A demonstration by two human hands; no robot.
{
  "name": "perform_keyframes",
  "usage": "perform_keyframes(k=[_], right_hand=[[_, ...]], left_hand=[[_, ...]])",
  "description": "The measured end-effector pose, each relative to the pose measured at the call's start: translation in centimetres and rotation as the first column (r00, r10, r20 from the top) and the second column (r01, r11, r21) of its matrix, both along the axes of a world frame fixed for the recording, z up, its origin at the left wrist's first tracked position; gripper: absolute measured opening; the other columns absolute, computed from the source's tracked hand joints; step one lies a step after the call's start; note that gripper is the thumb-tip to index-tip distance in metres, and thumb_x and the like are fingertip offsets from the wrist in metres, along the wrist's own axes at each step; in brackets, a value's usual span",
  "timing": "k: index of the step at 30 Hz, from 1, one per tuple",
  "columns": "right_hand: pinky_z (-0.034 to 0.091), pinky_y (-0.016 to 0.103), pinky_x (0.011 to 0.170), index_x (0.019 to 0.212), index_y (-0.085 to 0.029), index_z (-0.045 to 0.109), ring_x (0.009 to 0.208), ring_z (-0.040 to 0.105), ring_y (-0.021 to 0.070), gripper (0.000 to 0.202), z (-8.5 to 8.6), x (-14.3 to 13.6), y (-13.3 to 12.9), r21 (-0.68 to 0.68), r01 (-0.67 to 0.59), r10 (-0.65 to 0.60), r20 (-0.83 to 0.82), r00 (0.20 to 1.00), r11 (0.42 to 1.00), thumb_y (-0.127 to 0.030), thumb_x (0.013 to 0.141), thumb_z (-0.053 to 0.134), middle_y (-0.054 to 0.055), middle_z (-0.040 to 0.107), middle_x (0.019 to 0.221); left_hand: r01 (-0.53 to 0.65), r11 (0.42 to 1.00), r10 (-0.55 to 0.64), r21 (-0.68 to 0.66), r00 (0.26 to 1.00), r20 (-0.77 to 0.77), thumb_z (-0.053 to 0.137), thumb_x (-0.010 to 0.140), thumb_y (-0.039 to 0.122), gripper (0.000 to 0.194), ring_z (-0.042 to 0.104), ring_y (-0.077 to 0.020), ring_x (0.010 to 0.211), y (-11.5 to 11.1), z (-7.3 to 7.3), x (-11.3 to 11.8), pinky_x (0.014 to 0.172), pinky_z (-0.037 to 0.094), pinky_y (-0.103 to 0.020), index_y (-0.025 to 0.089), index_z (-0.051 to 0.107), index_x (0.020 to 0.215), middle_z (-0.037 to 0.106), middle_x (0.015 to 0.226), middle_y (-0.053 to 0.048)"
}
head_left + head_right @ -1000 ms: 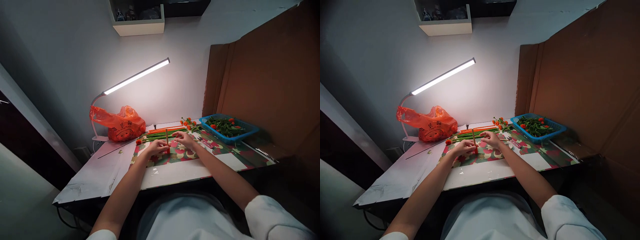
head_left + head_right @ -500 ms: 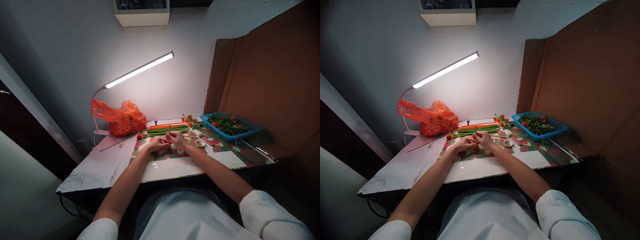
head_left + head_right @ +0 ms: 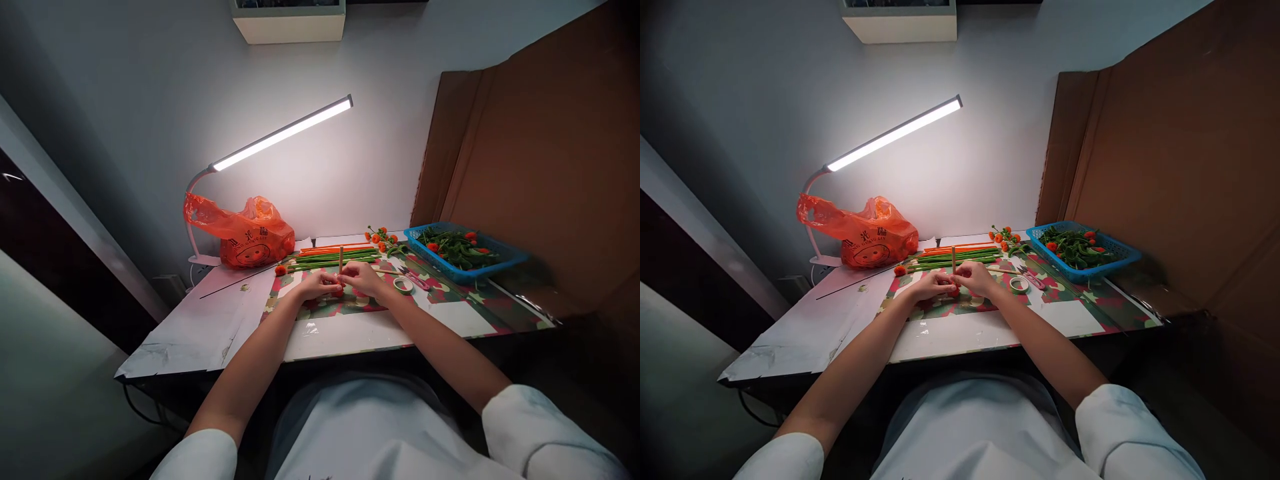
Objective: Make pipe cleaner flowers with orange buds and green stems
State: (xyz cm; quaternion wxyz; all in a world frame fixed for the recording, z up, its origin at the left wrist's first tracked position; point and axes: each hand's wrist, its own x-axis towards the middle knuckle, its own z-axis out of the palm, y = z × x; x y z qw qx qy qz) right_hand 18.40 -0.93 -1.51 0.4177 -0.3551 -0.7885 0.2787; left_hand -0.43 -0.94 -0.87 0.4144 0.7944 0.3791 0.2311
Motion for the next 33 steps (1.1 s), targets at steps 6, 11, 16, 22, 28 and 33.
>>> perform_keyframes(k=[6, 11, 16, 22, 28, 33], right_hand=[[0.033, 0.022, 0.05, 0.064, -0.015, 0.062, 0.055, 0.048, 0.0106, 0.018, 0.0, -0.1, -0.3, -0.012, 0.044, -0.042, 0.118, 0.992, 0.999, -0.029, 0.073, 0.065, 0.0, 0.057, 0.06], [0.03, 0.022, 0.048, 0.057, -0.015, 0.057, 0.052, 0.043, 0.0095, 0.022, 0.2, -0.1, -0.3, 0.017, 0.058, -0.06, 0.144, 0.988, 0.998, -0.029, 0.073, 0.064, -0.001, 0.053, 0.056], [0.029, 0.022, 0.048, 0.058, -0.015, 0.059, 0.051, 0.043, 0.0096, 0.021, 0.5, -0.3, -0.4, -0.018, 0.084, -0.08, 0.151, 0.985, 0.996, -0.029, 0.073, 0.062, -0.001, 0.053, 0.055], [0.03, 0.022, 0.047, 0.063, -0.013, 0.062, 0.051, 0.045, 0.0097, 0.021, 0.7, -0.2, -0.5, -0.037, 0.074, -0.067, 0.175, 0.982, 0.997, -0.031, 0.075, 0.06, 0.001, 0.057, 0.058], [0.029, 0.021, 0.049, 0.059, -0.014, 0.06, 0.052, 0.044, 0.0089, 0.016, 1.0, -0.7, -0.7, 0.078, 0.074, -0.091, 0.235, 0.968, 0.994, -0.023, 0.072, 0.063, -0.001, 0.055, 0.056], [0.028, 0.022, 0.048, 0.056, -0.015, 0.058, 0.049, 0.042, 0.0082, 0.018, 1.2, -0.9, -0.8, 0.042, 0.078, -0.086, 0.252, 0.964, 0.996, -0.022, 0.072, 0.062, -0.002, 0.054, 0.053]], left_hand=[[0.025, 0.997, -0.025, 0.078, 1.0, -0.003, 0.062, 0.072, 0.053, 0.041, 0.04, -0.0082, 0.052, 0.5, -0.4, -0.1, 0.05, 0.033, -0.021, 0.012, 0.067, 0.07, 0.048, 0.053, 0.003], [0.009, 0.988, -0.004, 0.152, 0.999, -0.032, 0.058, 0.076, 0.048, 0.037, 0.033, -0.006, 0.048, 0.5, -0.9, 0.1, 0.046, 0.027, -0.019, 0.012, 0.066, 0.072, 0.043, 0.052, 0.005], [-0.052, 0.957, 0.081, 0.287, 0.992, -0.093, 0.053, 0.077, 0.034, 0.026, 0.037, -0.007, 0.049, 0.1, -1.0, 0.7, 0.047, 0.028, -0.018, 0.013, 0.064, 0.071, 0.045, 0.052, 0.004], [-0.084, 0.942, 0.125, 0.326, 0.986, -0.108, 0.051, 0.077, 0.032, 0.024, 0.039, -0.0073, 0.049, -0.2, -0.9, 0.9, 0.048, 0.029, -0.019, 0.014, 0.064, 0.068, 0.049, 0.054, 0.003], [-0.035, 0.985, 0.056, 0.17, 0.991, -0.119, 0.057, 0.075, 0.045, 0.034, 0.033, -0.0062, 0.046, 0.2, -0.4, -0.2, 0.044, 0.025, -0.02, 0.013, 0.065, 0.069, 0.044, 0.051, 0.004], [-0.044, 0.997, 0.051, 0.059, 0.992, -0.112, 0.07, 0.064, 0.041, 0.03, 0.041, -0.007, 0.052, 0.5, 0.1, -1.0, 0.045, 0.029, -0.019, 0.014, 0.068, 0.078, 0.053, 0.063, 0.002]])
